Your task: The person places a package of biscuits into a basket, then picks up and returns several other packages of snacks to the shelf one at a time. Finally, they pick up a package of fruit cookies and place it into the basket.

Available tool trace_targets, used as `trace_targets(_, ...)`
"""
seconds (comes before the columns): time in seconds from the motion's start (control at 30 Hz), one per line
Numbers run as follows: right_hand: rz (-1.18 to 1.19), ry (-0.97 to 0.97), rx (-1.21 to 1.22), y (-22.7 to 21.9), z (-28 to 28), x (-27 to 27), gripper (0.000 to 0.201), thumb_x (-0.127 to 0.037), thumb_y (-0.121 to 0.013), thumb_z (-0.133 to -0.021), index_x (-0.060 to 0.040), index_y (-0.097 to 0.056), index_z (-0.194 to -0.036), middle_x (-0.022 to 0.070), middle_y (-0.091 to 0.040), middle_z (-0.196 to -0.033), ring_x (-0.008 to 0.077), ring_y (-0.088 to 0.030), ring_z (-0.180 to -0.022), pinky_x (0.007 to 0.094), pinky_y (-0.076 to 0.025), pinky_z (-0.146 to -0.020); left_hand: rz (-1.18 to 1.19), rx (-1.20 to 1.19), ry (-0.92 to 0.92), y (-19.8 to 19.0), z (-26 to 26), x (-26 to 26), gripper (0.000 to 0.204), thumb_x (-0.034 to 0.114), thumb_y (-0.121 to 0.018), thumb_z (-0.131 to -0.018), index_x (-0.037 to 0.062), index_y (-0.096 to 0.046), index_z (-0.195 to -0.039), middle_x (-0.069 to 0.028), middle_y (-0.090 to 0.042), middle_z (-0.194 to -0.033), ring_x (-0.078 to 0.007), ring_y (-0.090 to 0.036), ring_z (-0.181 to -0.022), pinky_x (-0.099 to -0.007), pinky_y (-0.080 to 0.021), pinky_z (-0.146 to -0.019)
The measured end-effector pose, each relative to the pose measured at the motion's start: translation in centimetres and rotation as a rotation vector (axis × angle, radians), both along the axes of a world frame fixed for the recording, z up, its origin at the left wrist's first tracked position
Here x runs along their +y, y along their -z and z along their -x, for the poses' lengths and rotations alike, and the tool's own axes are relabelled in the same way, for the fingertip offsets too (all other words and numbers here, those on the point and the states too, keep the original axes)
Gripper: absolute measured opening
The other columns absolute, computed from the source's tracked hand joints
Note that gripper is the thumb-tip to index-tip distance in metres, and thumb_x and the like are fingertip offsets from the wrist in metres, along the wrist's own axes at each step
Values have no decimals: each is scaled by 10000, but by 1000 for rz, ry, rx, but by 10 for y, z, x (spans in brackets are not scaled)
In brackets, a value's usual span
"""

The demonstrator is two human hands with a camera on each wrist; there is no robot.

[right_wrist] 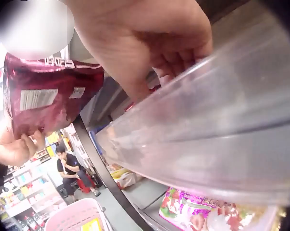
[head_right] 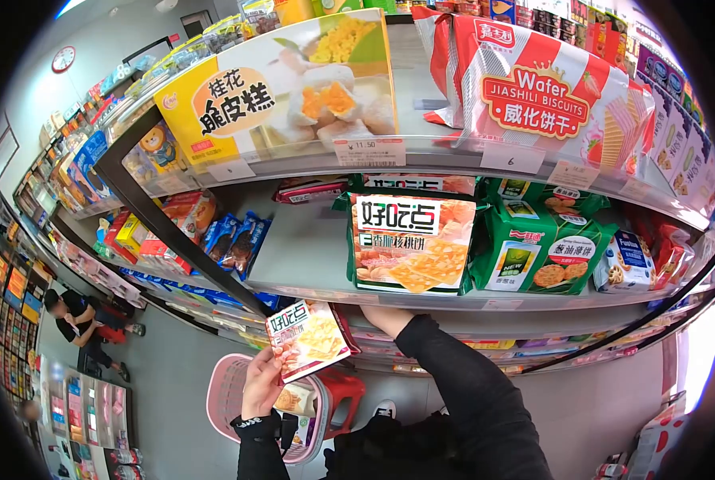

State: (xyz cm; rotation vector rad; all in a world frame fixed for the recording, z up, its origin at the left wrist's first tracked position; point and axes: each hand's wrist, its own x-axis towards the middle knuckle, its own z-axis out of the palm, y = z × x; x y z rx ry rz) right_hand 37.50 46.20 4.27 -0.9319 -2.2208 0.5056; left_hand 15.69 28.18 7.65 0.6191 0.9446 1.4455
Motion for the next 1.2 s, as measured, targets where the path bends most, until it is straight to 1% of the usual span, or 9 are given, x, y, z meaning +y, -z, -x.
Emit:
trace_targets(0.23, -164, -42, -263, -41, -44, -38, 269, -122, -457, -833, -36, -491, -1085, 183, -539, -1036, 318, -524, -960, 366, -411, -839, -10, -59, 68, 8, -8, 1, 434, 48, -557, -812, -71, -386, -1193, -141, -523, -1120, -200, -541, -1006, -317, -443, -877)
trace_targets(0.4, -15, -13, -249, -38, -79, -58, 103, -128, -586, -731, -64, -543, -799, 132, -556, -758, 330, -558, -662, 396, -449, -600, 9, -10, 157, -8, -35, 20, 470, 107, -586, -810, -68, -390, -1199, -131, -534, -1110, -189, -552, -988, -313, -445, -868)
trace_targets(0.63, -39, -17, -233, -33, -102, -47, 125, -114, -571, -725, -28, -557, -815, 159, -566, -787, 326, -556, -751, 403, -443, -683, 22, 180, 281, -32, -47, 84, 362, 103, -552, -836, -64, -436, -1136, -126, -553, -1075, -173, -562, -951, -317, -476, -818)
trace_targets(0.73, 254, -76, -179, -27, -110, -39, 175, -124, -563, -751, -26, -565, -897, 168, -573, -869, 331, -556, -820, 392, -443, -720, 55, 235, 313, -24, -45, 113, 282, 75, -555, -830, -47, -472, -1070, -130, -554, -1046, -192, -569, -917, -339, -501, -766)
trace_targets(0.8, 6, 153, 63, -10, -112, -33, 259, -144, -561, -773, -14, -548, -997, 176, -563, -967, 343, -537, -900, 384, -432, -779, 98, 304, 304, -20, -45, 125, 296, 68, -575, -823, -10, -477, -1091, -99, -560, -1014, -165, -567, -906, -310, -492, -756)
trace_targets(0.87, 83, 166, 81, -12, -115, -27, 341, -162, -565, -797, -5, -506, -1093, 166, -542, -1078, 319, -518, -979, 367, -413, -842, 146, 254, 325, -13, -40, 135, 329, 88, -597, -813, 3, -477, -1107, -99, -562, -998, -183, -562, -921, -336, -498, -748)
trace_targets(0.93, 270, 42, 357, -19, -107, -22, 377, -178, -570, -810, -3, -481, -1132, 143, -531, -1127, 269, -510, -1021, 345, -399, -875, 162, 399, 304, -15, -39, 139, 321, 91, -602, -809, 5, -496, -1100, -108, -560, -1014, -179, -555, -920, -310, -489, -750)
trace_targets(1.07, 353, -23, 211, -34, -96, -26, 419, -196, -581, -818, -15, -454, -1173, 116, -514, -1167, 235, -498, -1039, 317, -382, -903, -80, 1080, 395, -34, -37, 144, 301, 115, -597, -808, 14, -529, -1083, -73, -554, -1073, -158, -516, -930, -283, -428, -796)
trace_targets(1.2, 365, -8, 196, -35, -93, -25, 433, -274, -559, -838, -11, -459, -1167, 91, -529, -1139, 193, -503, -1003, 297, -392, -873, -220, 1044, 348, 21, -10, 164, 316, 103, -560, -830, 37, -495, -1132, -71, -532, -1107, -176, -480, -999, -301, -405, -834)
